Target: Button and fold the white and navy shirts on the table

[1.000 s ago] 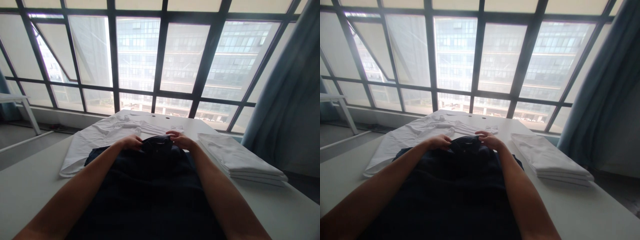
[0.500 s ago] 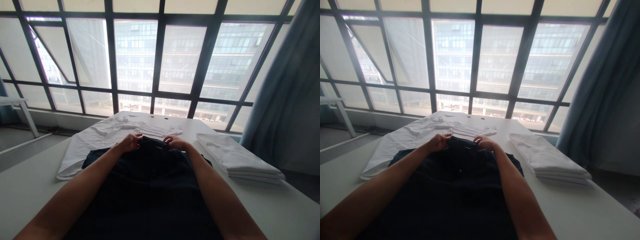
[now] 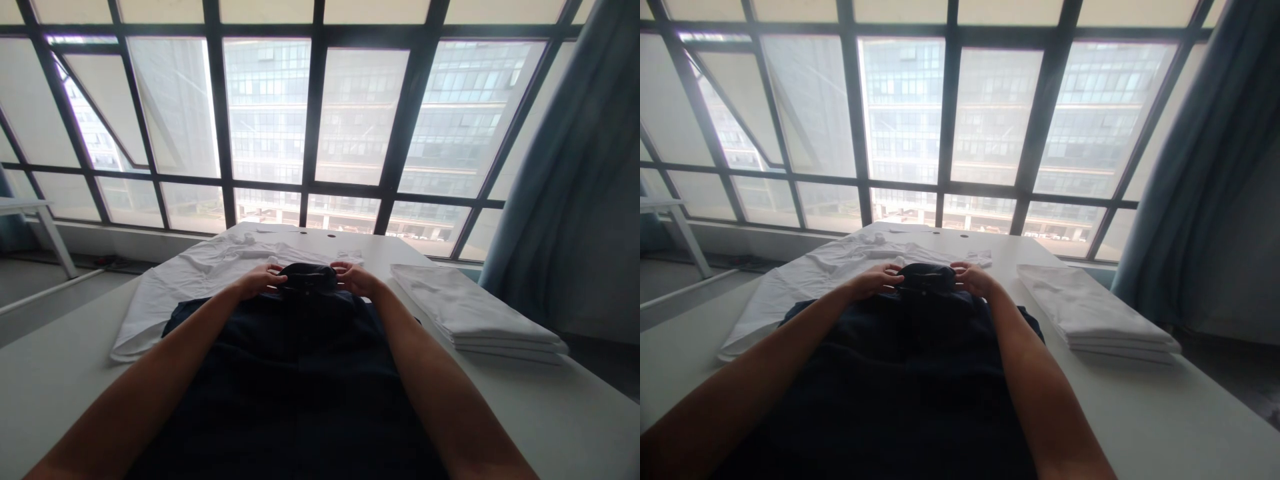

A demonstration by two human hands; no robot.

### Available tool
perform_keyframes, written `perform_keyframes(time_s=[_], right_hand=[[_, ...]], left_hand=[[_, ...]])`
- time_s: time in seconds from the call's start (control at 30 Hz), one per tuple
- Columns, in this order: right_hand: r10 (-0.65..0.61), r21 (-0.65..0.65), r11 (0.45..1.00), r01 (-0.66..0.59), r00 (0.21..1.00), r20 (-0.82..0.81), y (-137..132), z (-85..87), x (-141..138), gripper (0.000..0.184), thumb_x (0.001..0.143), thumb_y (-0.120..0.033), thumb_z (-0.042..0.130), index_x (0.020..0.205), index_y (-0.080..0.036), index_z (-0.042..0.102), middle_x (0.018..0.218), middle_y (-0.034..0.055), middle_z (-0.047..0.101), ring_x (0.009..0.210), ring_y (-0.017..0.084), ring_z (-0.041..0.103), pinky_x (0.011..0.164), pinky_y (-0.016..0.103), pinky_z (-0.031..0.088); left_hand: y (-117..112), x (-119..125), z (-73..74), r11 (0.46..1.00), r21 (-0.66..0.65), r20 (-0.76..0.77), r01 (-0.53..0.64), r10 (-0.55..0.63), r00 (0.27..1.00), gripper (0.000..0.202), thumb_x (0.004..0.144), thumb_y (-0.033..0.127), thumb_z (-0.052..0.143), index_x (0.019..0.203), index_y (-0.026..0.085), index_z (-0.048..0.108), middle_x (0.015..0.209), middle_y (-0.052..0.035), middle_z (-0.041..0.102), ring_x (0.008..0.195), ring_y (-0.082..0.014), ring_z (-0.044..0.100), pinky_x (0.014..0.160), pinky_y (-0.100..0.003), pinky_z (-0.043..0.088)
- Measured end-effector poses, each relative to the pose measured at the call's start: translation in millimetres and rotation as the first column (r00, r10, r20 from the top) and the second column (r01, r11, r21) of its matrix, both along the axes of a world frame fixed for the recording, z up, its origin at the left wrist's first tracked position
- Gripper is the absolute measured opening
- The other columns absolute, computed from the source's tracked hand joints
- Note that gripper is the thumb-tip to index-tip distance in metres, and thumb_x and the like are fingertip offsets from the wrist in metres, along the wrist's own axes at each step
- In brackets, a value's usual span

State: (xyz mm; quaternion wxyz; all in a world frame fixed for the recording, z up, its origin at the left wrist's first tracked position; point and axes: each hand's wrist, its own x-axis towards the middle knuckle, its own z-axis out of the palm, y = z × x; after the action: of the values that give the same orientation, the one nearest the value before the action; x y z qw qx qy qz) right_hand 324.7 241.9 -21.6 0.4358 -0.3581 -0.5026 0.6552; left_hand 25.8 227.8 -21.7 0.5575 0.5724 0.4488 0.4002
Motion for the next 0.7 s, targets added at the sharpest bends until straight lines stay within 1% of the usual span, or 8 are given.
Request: perform_keyframes(time_s=[0.17, 0.27, 0.33, 0.4, 0.5, 0.57, 0.63, 0.7], right_hand=[[0.017, 0.015, 1.000, -0.016, 0.996, -0.086, 1.1, -0.1, -3.6, 0.040, 0.065, 0.003, 0.063, 0.102, -0.013, 0.059, 0.083, 0.0039, 0.067, 0.071, 0.015, 0.063, 0.073, 0.030, 0.052], [-0.005, 0.029, 1.000, 0.008, 0.996, -0.095, 0.9, 0.8, -3.9, 0.038, 0.068, 0.003, 0.062, 0.102, -0.013, 0.059, 0.083, 0.0044, 0.066, 0.071, 0.015, 0.063, 0.074, 0.028, 0.051], [-0.038, 0.036, 0.999, 0.039, 0.998, -0.046, -0.8, 3.3, -3.7, 0.036, 0.069, 0.001, 0.060, 0.102, -0.014, 0.058, 0.084, 0.0039, 0.065, 0.073, 0.015, 0.063, 0.076, 0.029, 0.052], [-0.070, 0.043, 0.997, 0.068, 0.996, 0.054, -3.2, 6.4, -3.2, 0.035, 0.071, -0.001, 0.060, 0.102, -0.017, 0.057, 0.085, 0.0028, 0.063, 0.076, 0.015, 0.063, 0.079, 0.030, 0.052], [-0.051, 0.060, 0.997, 0.040, 0.980, 0.193, -5.4, 10.1, -0.8, 0.029, 0.076, -0.008, 0.063, 0.103, -0.017, 0.058, 0.087, 0.0035, 0.063, 0.081, 0.016, 0.064, 0.080, 0.030, 0.053], [-0.011, 0.065, 0.998, -0.005, 0.968, 0.250, -4.9, 11.2, 2.0, 0.026, 0.079, -0.013, 0.065, 0.104, -0.015, 0.060, 0.088, 0.0047, 0.064, 0.079, 0.016, 0.063, 0.073, 0.028, 0.053], [0.025, 0.057, 0.997, -0.043, 0.958, 0.284, -3.5, 11.4, 5.0, 0.027, 0.080, -0.015, 0.067, 0.106, -0.013, 0.062, 0.087, 0.0056, 0.065, 0.075, 0.016, 0.063, 0.066, 0.027, 0.052], [0.058, 0.043, 0.996, -0.073, 0.959, 0.278, -1.9, 11.2, 7.4, 0.030, 0.077, -0.014, 0.068, 0.107, -0.012, 0.062, 0.086, 0.0061, 0.066, 0.076, 0.017, 0.064, 0.067, 0.028, 0.052]], left_hand=[[1.0, -7.3, -2.0, 0.985, -0.167, -0.178, 0.031, -0.061, 0.982, 0.027, 0.064, 0.027, 0.085, 0.080, 0.014, 0.068, 0.072, -0.0054, 0.069, 0.062, -0.0166, 0.062, 0.057, -0.025, 0.052], [-0.8, -9.4, -3.8, 0.961, -0.262, -0.172, 0.085, -0.133, 0.976, 0.025, 0.064, 0.027, 0.086, 0.076, 0.014, 0.067, 0.067, -0.0054, 0.068, 0.060, -0.0165, 0.063, 0.058, -0.025, 0.054], [-1.4, -10.2, -4.7, 0.946, -0.295, -0.096, 0.135, -0.170, 0.981, 0.025, 0.065, 0.025, 0.085, 0.078, 0.014, 0.067, 0.072, -0.0068, 0.070, 0.066, -0.0184, 0.066, 0.061, -0.026, 0.055], [-1.0, -9.3, -5.7, 0.952, -0.275, -0.002, 0.133, -0.139, 0.990, 0.026, 0.065, 0.020, 0.085, 0.082, 0.013, 0.066, 0.080, -0.0079, 0.071, 0.072, -0.0201, 0.069, 0.065, -0.028, 0.057], [0.5, -3.1, -7.2, 0.982, -0.186, 0.143, 0.045, -0.018, 0.990, 0.033, 0.067, 0.011, 0.082, 0.094, 0.014, 0.063, 0.088, -0.0065, 0.071, 0.076, -0.0191, 0.070, 0.070, -0.030, 0.059], [0.9, 3.5, -8.3, 0.993, -0.120, 0.245, -0.009, 0.039, 0.969, 0.041, 0.069, 0.008, 0.080, 0.104, 0.015, 0.060, 0.092, -0.0061, 0.070, 0.078, -0.0179, 0.070, 0.072, -0.030, 0.059], [0.7, 10.5, -9.6, 0.997, -0.066, 0.342, -0.048, 0.067, 0.937, 0.048, 0.070, 0.004, 0.079, 0.111, 0.015, 0.057, 0.092, -0.0051, 0.069, 0.078, -0.0161, 0.070, 0.072, -0.027, 0.059], [0.6, 16.0, -11.3, 0.998, -0.020, 0.431, -0.056, 0.059, 0.900, 0.053, 0.070, 0.000, 0.077, 0.116, 0.016, 0.056, 0.091, -0.0037, 0.069, 0.077, -0.0142, 0.069, 0.072, -0.024, 0.058]])
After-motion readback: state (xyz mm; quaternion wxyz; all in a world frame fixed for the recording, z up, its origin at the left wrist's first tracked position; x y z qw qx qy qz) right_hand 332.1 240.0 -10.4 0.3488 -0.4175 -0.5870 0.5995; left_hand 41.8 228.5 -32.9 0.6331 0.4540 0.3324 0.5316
